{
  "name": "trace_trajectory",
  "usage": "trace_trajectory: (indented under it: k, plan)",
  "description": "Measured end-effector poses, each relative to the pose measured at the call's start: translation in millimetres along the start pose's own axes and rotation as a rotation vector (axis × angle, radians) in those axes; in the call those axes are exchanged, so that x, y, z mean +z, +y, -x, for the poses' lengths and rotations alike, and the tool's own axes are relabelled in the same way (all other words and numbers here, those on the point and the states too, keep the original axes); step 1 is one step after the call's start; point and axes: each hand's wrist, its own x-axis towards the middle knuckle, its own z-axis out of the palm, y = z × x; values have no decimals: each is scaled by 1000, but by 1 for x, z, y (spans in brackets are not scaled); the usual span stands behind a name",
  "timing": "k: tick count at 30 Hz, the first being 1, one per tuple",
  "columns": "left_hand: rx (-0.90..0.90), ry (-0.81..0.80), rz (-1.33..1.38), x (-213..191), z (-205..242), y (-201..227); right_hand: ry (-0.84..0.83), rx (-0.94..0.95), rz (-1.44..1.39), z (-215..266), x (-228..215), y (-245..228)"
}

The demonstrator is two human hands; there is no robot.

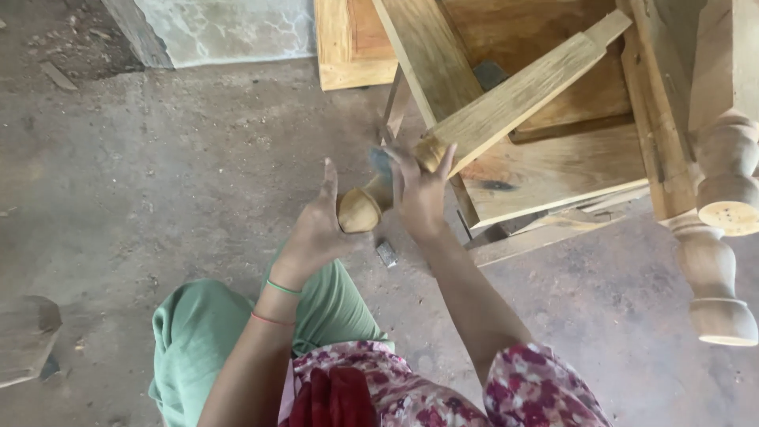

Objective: The person sands the turned wooden legs of a table with sandpaper to achieve a smooth finish.

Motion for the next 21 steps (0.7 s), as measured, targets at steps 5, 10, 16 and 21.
trace_trajectory:
  k: [5, 10, 16, 21]
  plan:
    - [22, -5, 74, -2, 1, 0, 38, -27, -108, 38, -6, -42]
    - [50, -8, -56, -4, 1, -10, 138, -10, -248, 104, 14, -33]
    - [87, 6, -133, -10, 1, -11, -45, -68, -90, 156, 32, -4]
    - [-22, 6, -344, -21, 0, 28, -117, 528, -297, 189, 35, 36]
